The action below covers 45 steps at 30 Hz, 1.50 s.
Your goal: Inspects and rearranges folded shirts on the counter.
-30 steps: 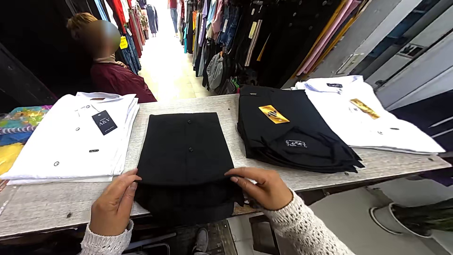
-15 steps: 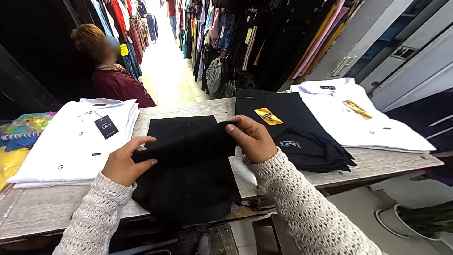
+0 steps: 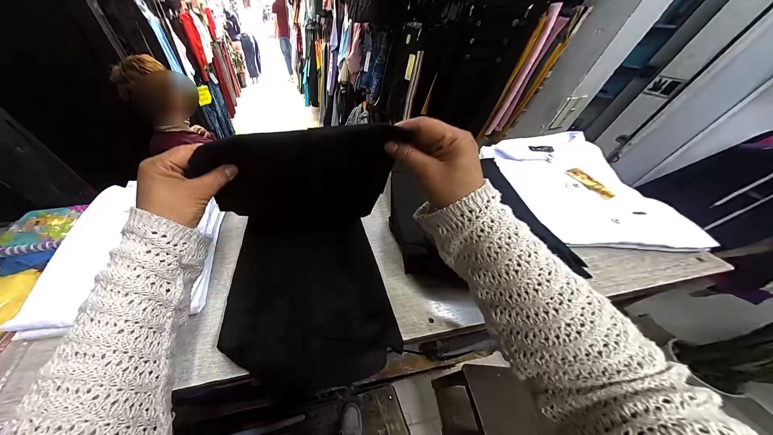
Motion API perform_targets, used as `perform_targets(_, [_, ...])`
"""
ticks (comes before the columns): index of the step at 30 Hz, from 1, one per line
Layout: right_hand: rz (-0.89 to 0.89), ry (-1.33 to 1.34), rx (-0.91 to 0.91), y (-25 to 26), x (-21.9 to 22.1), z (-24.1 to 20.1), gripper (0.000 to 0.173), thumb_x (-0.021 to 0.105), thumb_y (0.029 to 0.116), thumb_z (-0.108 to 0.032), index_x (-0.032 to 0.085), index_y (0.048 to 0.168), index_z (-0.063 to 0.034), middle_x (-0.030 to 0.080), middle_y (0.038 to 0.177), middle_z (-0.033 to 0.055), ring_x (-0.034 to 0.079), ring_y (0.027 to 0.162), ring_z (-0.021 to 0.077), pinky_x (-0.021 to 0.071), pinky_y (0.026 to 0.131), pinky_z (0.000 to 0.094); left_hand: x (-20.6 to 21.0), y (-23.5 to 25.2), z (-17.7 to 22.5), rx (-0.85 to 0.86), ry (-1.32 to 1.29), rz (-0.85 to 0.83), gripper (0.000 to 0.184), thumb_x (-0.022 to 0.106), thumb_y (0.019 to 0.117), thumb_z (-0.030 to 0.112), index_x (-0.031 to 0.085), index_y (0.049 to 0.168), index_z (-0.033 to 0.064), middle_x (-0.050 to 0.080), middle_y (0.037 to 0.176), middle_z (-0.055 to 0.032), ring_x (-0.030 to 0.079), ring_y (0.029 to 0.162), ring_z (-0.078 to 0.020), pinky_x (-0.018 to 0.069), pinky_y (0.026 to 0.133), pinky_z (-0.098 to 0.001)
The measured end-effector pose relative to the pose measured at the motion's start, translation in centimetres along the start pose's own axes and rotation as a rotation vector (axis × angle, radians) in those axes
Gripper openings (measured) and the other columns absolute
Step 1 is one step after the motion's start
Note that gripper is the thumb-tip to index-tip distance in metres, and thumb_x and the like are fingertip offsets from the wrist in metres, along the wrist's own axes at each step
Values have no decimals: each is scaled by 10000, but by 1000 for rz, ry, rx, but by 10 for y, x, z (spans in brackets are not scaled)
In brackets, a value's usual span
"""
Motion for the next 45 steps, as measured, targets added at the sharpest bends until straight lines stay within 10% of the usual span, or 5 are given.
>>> perform_targets(13, [-584,16,-245,-226,23,-7,288,529,1052,-240,667,1247,-78,675,1315,129,588,1315,235,413,1153,390,-34,-224,-70,354,66,-490,217,589,1007,209,726,1173,179,730,1227,13,609,1276,-102,480,1100,-316])
perform_targets(19, [-645,-399,-150,-221,32,-1,752,768,815,-365,497,1508,-258,525,1523,120,509,1377,423,409,990,763,-25,-231,-64,458,418,-473,523,633,925,487,566,1415,318,639,1310,-22,580,1247,-155,456,1031,-305])
perform_targets(27, [-488,12,-288,-214,16,-38,296,404,1081,-172,642,1256,-150,626,1397,27,481,1419,197,313,1215,488,-31,-222,-6,506,196,-281,103,568,1034,220,663,1070,205,615,1163,56,550,1189,-20,396,1075,-194])
perform_targets(35, [19,19,42,-152,-26,-95,188,520,1051,-301,648,1119,-181,697,941,-136,648,898,-74,558,795,151,-77,-188,43,243,189,153,260,591,992,126,611,1192,-38,660,1113,-37,595,1066,1,465,961,-186])
perform_targets(45, [-316,-25,723,-115,56,37,646,590,1025,-298,340,1549,-14,608,1369,236,633,1214,356,493,1041,558,29,-90,-125,-763,30,-151,577,609,1029,263,438,1435,-109,564,1351,-332,572,1246,-425,441,1063,-587])
Point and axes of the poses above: each hand's wrist, its own y-axis towards the middle knuckle, its own x-axis out of the palm, z = x × y, the point moved 4 cm from there along y, towards the middle knuckle
